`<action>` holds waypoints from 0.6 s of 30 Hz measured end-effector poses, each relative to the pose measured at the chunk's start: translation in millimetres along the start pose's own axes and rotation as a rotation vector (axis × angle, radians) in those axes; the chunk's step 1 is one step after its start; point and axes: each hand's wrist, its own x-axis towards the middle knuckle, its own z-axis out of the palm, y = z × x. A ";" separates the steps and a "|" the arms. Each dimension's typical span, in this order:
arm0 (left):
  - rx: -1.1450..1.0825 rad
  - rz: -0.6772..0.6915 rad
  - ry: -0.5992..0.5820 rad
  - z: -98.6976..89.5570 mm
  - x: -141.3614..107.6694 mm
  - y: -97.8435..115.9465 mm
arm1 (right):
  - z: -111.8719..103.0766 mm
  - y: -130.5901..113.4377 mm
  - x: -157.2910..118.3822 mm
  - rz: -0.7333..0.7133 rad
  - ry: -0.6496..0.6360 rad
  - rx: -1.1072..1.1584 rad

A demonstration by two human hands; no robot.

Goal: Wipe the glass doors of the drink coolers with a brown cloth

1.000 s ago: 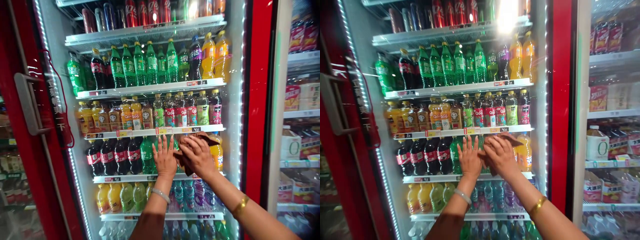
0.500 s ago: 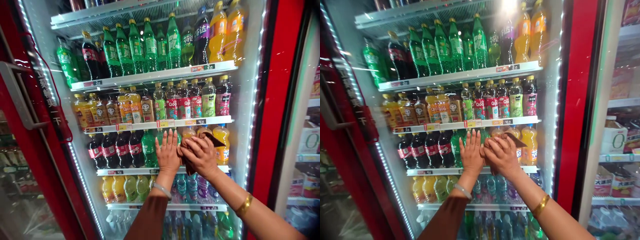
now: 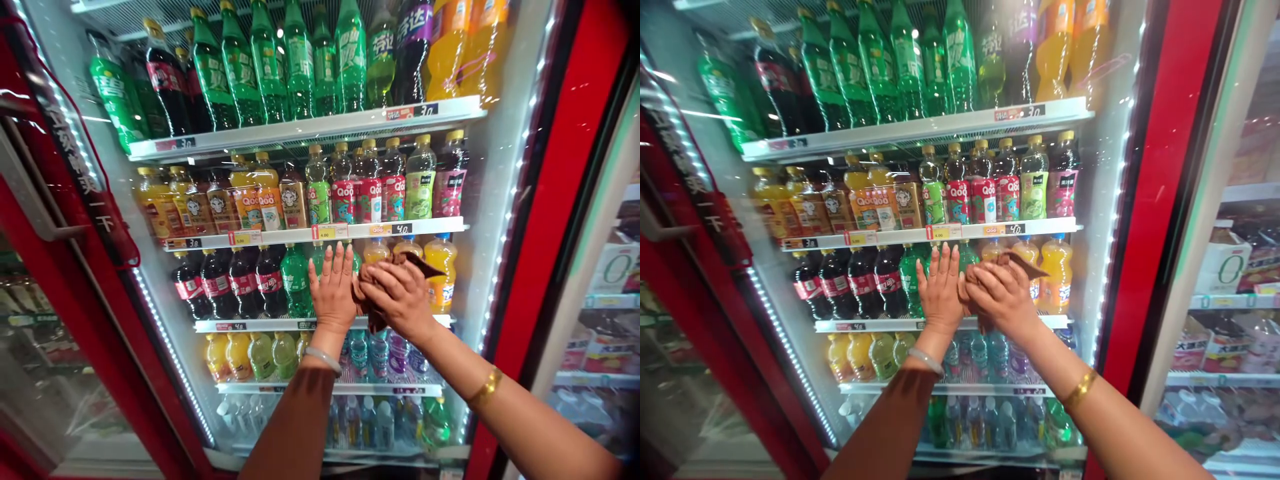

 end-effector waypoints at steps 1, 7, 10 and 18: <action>-0.002 -0.004 -0.007 -0.5 0.2 0.3 | -6.3 4.2 -12.3 -0.061 -0.037 0.018; -0.012 -0.022 -0.001 -1.6 1.5 2.2 | -22.2 32.4 -10.1 0.171 -0.026 -0.036; 0.009 -0.014 0.022 -1.3 2.1 2.0 | -3.1 20.5 22.9 0.377 0.050 -0.079; 0.016 -0.003 0.015 -3.8 2.6 1.4 | -12.4 12.6 -44.4 -0.080 -0.078 0.007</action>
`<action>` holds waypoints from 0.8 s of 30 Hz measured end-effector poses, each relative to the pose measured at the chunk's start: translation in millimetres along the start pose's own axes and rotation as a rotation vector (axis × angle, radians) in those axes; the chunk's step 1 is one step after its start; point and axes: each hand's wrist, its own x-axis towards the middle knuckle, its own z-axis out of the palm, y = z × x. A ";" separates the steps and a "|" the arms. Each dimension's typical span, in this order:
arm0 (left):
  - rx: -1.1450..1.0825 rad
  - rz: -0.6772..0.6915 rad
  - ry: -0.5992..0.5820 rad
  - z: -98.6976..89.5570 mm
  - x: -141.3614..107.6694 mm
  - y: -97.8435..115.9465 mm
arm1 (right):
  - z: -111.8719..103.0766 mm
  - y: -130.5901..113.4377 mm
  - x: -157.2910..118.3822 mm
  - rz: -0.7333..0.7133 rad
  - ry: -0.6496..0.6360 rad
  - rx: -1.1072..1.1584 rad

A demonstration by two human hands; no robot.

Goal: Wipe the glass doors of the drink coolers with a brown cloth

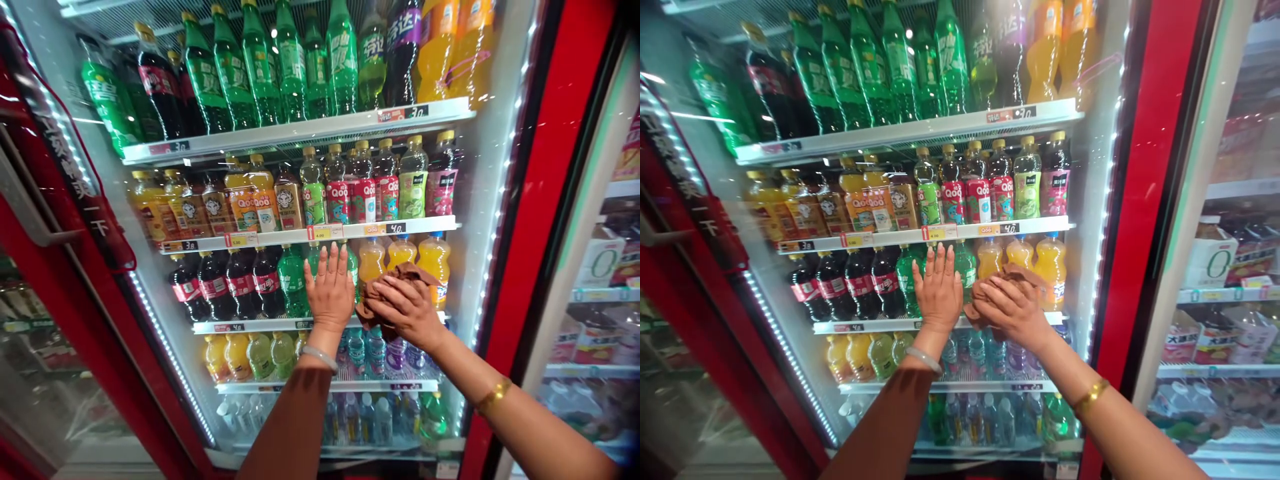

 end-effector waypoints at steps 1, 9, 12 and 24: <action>-0.005 -0.006 -0.009 0.0 -0.1 0.1 | -7.5 7.4 -12.9 -0.008 -0.039 0.004; -0.021 -0.081 -0.040 2.8 -12.3 12.3 | -8.4 27.7 33.7 0.541 0.090 -0.062; -0.012 -0.081 -0.052 2.7 -18.5 15.3 | 2.4 2.4 32.2 0.461 0.079 -0.052; 0.005 -0.089 -0.113 9.3 -60.1 26.2 | -31.6 27.5 -31.9 0.759 0.056 -0.061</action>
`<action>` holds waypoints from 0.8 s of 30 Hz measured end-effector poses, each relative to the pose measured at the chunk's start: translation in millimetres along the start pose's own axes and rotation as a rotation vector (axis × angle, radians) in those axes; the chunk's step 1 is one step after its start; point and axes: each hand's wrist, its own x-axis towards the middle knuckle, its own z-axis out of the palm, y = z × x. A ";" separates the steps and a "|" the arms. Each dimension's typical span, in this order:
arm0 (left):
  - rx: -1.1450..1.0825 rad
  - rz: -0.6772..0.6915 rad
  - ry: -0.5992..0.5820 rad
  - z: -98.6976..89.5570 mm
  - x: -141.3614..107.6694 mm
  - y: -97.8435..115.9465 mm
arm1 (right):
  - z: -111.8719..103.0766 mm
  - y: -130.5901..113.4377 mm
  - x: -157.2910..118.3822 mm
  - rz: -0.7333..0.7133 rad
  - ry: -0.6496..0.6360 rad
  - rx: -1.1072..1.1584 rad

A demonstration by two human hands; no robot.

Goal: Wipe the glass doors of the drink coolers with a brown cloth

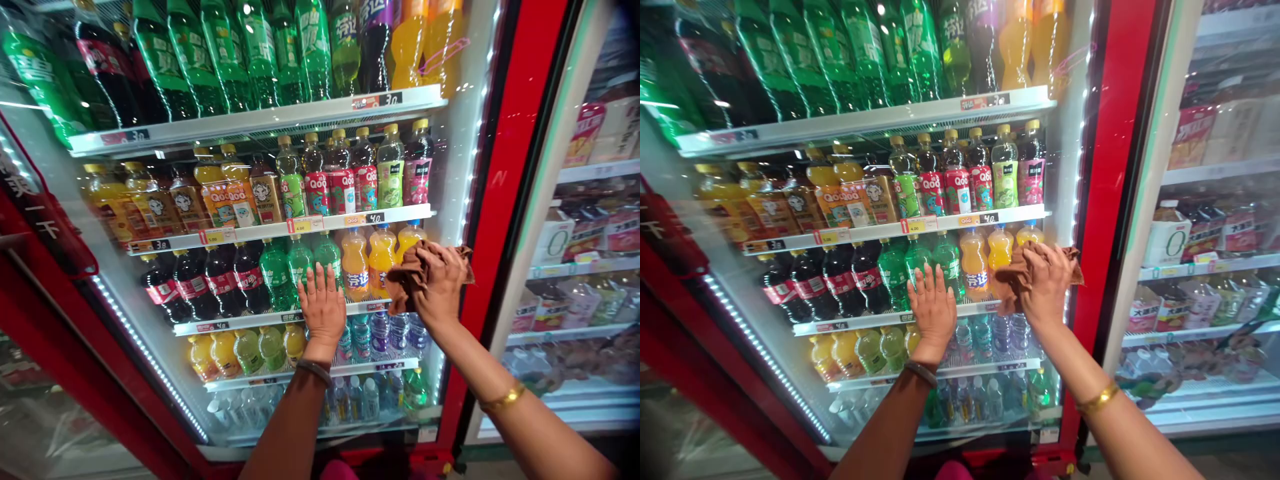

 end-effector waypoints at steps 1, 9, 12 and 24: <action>0.003 -0.006 0.003 0.5 -0.7 1.4 | 7.2 -14.4 5.5 0.070 0.049 0.004; -0.006 0.004 -0.009 0.0 0.2 0.2 | 14.3 -51.1 -84.2 -0.168 -0.277 0.033; -0.032 0.004 -0.035 1.2 -1.5 -1.6 | 0.1 -19.8 -117.3 -0.038 -0.313 0.026; -0.045 0.028 0.047 4.1 -1.9 -0.8 | 26.9 -77.0 -75.7 0.031 -0.177 0.144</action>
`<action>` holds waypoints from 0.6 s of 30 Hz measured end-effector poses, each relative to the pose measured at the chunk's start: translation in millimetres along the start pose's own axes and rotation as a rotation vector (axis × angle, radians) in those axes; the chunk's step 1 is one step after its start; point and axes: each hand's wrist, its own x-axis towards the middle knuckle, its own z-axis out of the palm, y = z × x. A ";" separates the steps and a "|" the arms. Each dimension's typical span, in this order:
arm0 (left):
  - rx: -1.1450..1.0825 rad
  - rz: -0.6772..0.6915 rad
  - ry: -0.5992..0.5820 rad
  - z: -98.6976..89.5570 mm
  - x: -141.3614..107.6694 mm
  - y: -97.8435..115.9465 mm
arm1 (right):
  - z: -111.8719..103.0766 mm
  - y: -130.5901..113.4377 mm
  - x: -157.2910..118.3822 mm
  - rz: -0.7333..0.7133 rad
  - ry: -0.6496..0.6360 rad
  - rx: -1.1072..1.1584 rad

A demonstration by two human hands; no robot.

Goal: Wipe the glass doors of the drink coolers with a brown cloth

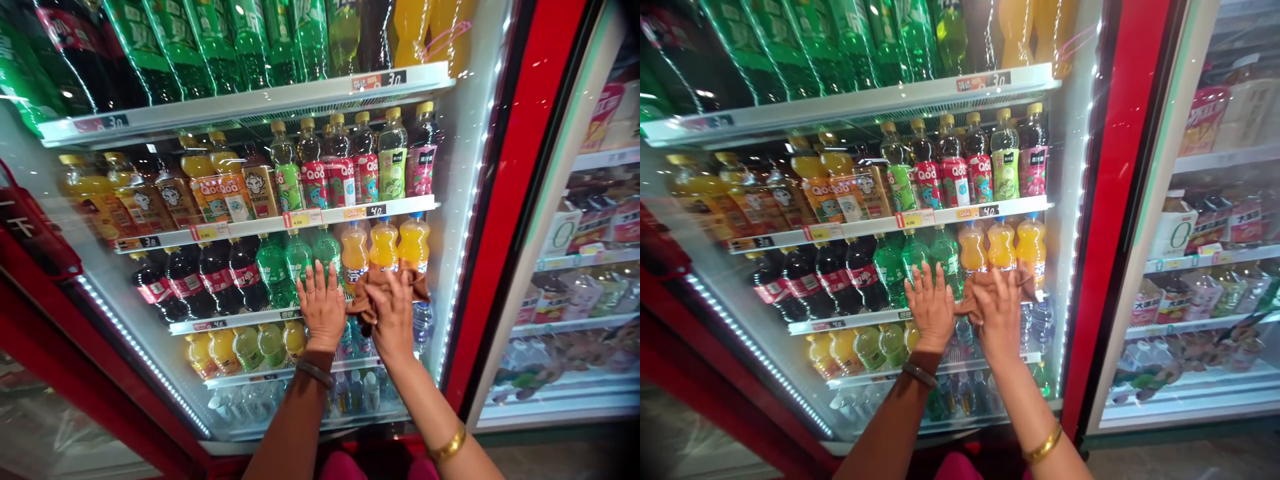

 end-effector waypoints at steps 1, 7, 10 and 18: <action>0.001 0.006 0.009 0.1 -0.2 -0.6 | 2.4 2.4 -17.7 -0.050 -0.054 -0.009; -0.004 0.036 0.040 -1.8 -2.2 -4.5 | 0.9 33.9 -83.6 0.293 0.002 0.002; -0.012 0.053 0.059 -2.3 -3.2 -6.3 | 3.1 14.5 -45.8 0.416 0.148 0.050; -0.071 0.114 0.057 5.7 -32.4 -19.5 | 34.7 -41.5 -46.6 0.035 -0.039 0.025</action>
